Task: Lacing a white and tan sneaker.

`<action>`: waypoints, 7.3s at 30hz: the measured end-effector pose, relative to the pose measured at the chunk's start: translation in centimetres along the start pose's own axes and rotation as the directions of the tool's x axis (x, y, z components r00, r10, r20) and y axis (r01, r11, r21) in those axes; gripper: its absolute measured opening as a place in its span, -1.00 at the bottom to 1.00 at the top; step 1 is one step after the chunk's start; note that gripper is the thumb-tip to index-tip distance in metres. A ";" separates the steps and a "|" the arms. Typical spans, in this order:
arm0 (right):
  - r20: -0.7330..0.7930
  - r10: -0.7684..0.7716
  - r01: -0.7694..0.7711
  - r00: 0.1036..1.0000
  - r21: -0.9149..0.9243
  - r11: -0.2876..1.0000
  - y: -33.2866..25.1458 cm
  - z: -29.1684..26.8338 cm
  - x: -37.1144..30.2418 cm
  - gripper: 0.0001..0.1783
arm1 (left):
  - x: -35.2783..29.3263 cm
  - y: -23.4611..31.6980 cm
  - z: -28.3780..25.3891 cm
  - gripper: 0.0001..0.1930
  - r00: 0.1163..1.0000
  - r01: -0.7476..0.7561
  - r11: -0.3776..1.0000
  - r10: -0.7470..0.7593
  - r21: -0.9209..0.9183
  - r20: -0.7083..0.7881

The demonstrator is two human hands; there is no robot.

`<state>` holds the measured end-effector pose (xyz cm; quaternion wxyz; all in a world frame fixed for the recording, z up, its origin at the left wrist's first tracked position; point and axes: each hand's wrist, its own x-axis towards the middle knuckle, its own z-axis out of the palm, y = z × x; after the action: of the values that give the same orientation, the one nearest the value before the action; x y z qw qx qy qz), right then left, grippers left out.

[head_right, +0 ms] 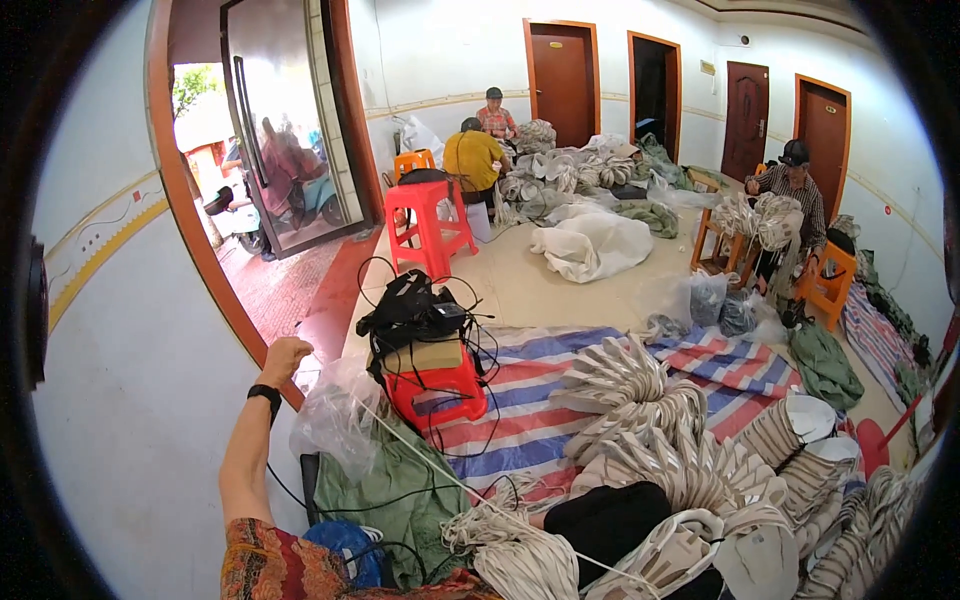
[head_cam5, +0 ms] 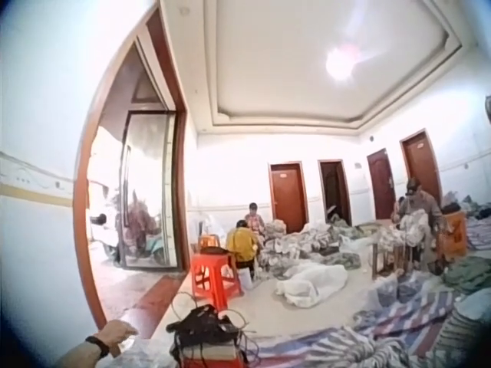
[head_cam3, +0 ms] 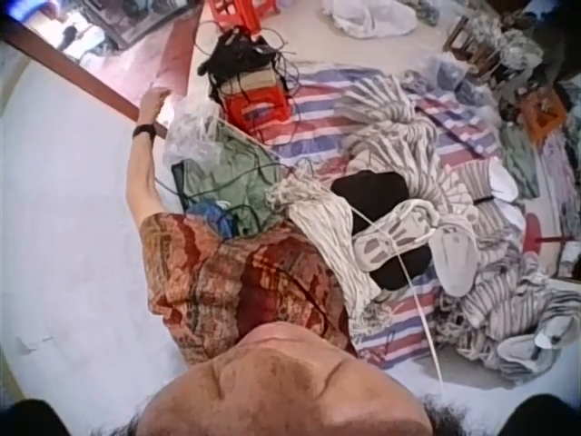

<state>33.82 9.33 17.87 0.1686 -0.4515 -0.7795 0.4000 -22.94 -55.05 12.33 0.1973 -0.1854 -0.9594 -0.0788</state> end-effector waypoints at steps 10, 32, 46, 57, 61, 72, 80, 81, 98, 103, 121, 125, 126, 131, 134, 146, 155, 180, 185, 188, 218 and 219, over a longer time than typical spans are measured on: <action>-0.127 0.162 -0.115 0.979 0.312 0.943 -10.0 10.4 -0.5 -0.83 | 0.7 14.3 7.2 -0.76 0.959 0.061 0.678 -0.242 -0.732 -0.145; 0.053 -0.075 0.044 0.996 0.450 0.892 5.9 22.0 0.8 -0.84 | -11.1 55.8 9.2 -0.82 0.334 0.429 0.203 0.869 -0.880 0.364; -0.028 -0.351 0.349 0.936 -0.075 0.934 4.4 20.6 3.3 -0.71 | -13.7 58.8 14.1 -0.83 0.453 -0.396 -0.114 0.839 -0.911 -0.302; 0.255 -0.258 0.240 0.932 0.103 0.965 3.0 18.7 3.1 -0.79 | -11.9 56.4 12.5 -0.86 0.572 0.173 -0.058 0.819 -0.983 0.052; 0.050 -0.585 0.578 0.809 -0.247 0.778 -0.1 18.9 2.1 -0.81 | -10.5 52.6 14.2 -0.85 0.836 0.078 -0.043 0.547 -0.996 0.042; 0.254 -0.548 0.604 0.797 -0.318 0.731 1.1 22.9 4.1 -0.77 | -12.3 52.0 16.4 -0.86 0.312 0.468 0.272 0.839 -0.841 0.445; 0.248 -0.574 0.621 0.781 -0.200 0.758 -1.3 24.2 5.0 -0.69 | -8.9 48.8 15.0 -0.86 0.212 0.573 0.314 0.836 -0.757 0.507; 0.237 -0.544 0.590 0.805 -0.220 0.777 -0.8 23.7 4.9 -0.69 | -9.1 49.5 14.7 -0.87 0.197 0.577 0.313 0.843 -0.755 0.500; 0.255 -0.637 0.686 0.727 -0.271 0.675 0.0 24.4 3.8 -0.59 | -10.7 51.7 15.1 -0.84 0.597 -0.322 0.244 0.802 -0.915 0.003; 0.241 -0.575 0.621 0.781 -0.213 0.754 0.2 24.5 3.4 -0.84 | -11.0 51.2 14.5 -0.82 0.495 0.069 0.294 0.819 -0.953 0.288; -0.024 -0.758 0.456 0.652 -0.785 0.418 2.1 18.4 3.8 -0.93 | -10.7 50.9 16.0 -0.91 0.425 -0.403 0.063 0.896 -0.913 -0.126; -0.779 -0.316 -0.240 0.542 -0.503 0.830 5.1 0.7 5.6 -0.84 | -8.9 51.7 13.9 -0.96 0.336 -0.495 -0.012 0.920 -0.869 -0.204; -0.776 -0.301 -0.267 0.555 -0.508 0.819 6.9 0.4 5.5 -0.84 | -8.6 52.2 13.7 -0.95 0.308 -0.357 -0.002 0.944 -0.934 -0.119; -0.247 -0.646 0.433 0.723 -0.566 0.701 5.9 11.4 6.2 -0.70 | -8.4 52.1 14.1 -0.91 0.249 -0.290 0.013 0.967 -0.957 -0.062; -0.020 -0.724 0.644 0.690 -0.439 0.626 0.9 19.4 3.2 -0.66 | -8.5 50.6 13.9 -0.88 0.245 -0.331 -0.016 0.964 -0.943 -0.102; -0.617 -0.235 0.056 0.751 -0.295 0.954 6.5 8.0 7.8 -0.84 | -8.9 51.2 14.1 -0.89 0.200 -0.376 -0.085 0.965 -0.923 -0.170; 0.023 -0.742 0.629 0.670 -0.548 0.551 0.4 20.8 3.3 -0.74 | -8.7 50.6 13.6 -0.84 0.255 0.029 0.096 0.962 -0.995 0.100; 0.195 -0.286 0.295 0.938 -0.019 0.955 1.7 18.3 4.8 -0.59 | -7.7 54.9 11.1 -0.78 0.505 -0.577 -0.049 0.763 -0.815 -0.404; 0.265 -0.648 0.699 0.714 -0.317 0.641 1.6 17.9 6.0 -0.49 | -8.6 57.7 12.6 -0.87 0.305 -0.716 -0.166 0.800 -0.678 -0.517; 0.308 -0.663 0.715 0.682 -0.472 0.515 3.1 18.9 6.7 -0.60 | -9.6 57.8 13.6 -0.88 0.222 -0.802 -0.146 0.827 -0.579 -0.516; 0.206 -0.582 0.614 0.786 -0.366 0.699 3.9 18.2 -3.0 -0.39 | -6.3 49.4 14.5 -0.71 0.519 -0.444 0.133 0.844 -0.886 -0.134; 0.279 -0.558 0.624 0.782 -0.366 0.691 4.2 19.2 -4.1 -0.31 | -7.2 50.5 14.0 -0.74 0.481 -0.466 0.091 0.861 -0.880 -0.166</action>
<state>26.40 -2.02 3.04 0.1250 -0.1714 -0.9624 0.1694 -2.13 -7.87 0.63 -0.1081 -0.6917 -0.5965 -0.3926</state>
